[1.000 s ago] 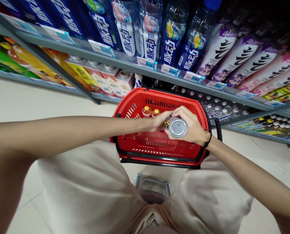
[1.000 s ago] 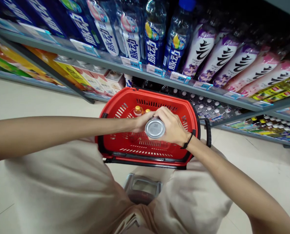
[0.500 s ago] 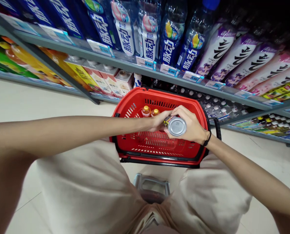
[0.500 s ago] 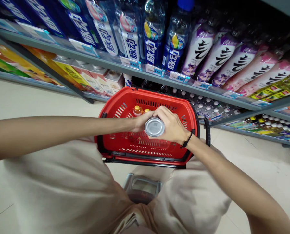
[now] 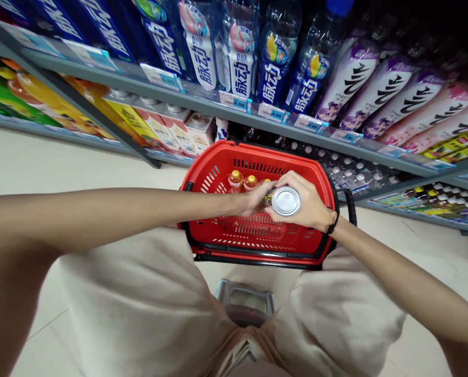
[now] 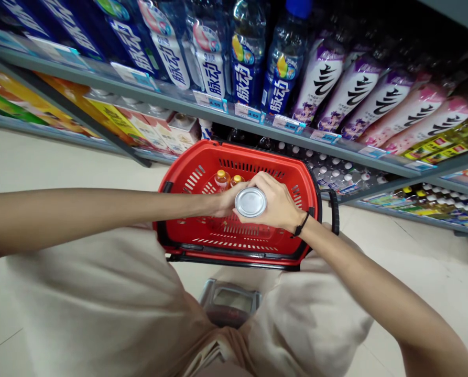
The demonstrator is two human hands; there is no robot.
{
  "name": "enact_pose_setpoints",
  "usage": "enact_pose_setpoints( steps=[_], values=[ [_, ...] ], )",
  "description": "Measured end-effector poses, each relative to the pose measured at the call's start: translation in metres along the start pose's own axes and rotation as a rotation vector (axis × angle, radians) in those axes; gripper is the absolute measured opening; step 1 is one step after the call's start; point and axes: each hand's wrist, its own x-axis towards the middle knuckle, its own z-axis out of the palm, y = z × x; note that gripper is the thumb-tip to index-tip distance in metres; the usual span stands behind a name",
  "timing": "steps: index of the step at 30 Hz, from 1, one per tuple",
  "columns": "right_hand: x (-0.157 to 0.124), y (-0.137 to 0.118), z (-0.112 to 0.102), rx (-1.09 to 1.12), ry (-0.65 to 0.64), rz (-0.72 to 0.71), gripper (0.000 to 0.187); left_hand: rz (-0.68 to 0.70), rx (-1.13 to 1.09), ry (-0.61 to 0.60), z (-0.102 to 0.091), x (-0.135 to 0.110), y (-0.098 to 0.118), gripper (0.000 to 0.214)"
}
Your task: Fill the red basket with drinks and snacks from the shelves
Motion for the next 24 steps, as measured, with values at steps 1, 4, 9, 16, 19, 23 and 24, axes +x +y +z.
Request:
enact_pose_setpoints(
  steps=[1,4,9,16,19,23,24],
  values=[
    [0.001,-0.001,0.000,0.009,0.015,0.017,0.039,0.002,-0.001,0.004,0.000,-0.001,-0.002,0.029],
    [0.005,0.001,-0.001,0.061,0.068,0.119,0.033,-0.036,0.012,0.001,0.002,-0.005,-0.001,0.035],
    [0.010,0.029,-0.007,0.317,0.272,0.470,0.042,-0.048,0.087,-0.051,0.005,-0.007,0.027,0.049],
    [0.019,0.048,-0.032,0.806,0.366,0.738,0.053,0.145,0.350,0.017,-0.001,-0.010,0.073,0.047],
    [0.019,0.040,-0.041,0.913,0.277,0.715,0.049,0.264,0.474,0.170,-0.003,-0.019,0.090,0.043],
    [0.017,0.025,-0.045,1.006,0.072,0.705,0.045,0.422,0.691,0.233,-0.010,-0.035,0.112,0.044],
    [0.016,0.022,-0.045,1.014,0.010,0.707,0.044,0.474,0.731,0.240,-0.013,-0.038,0.116,0.045]
  ],
)
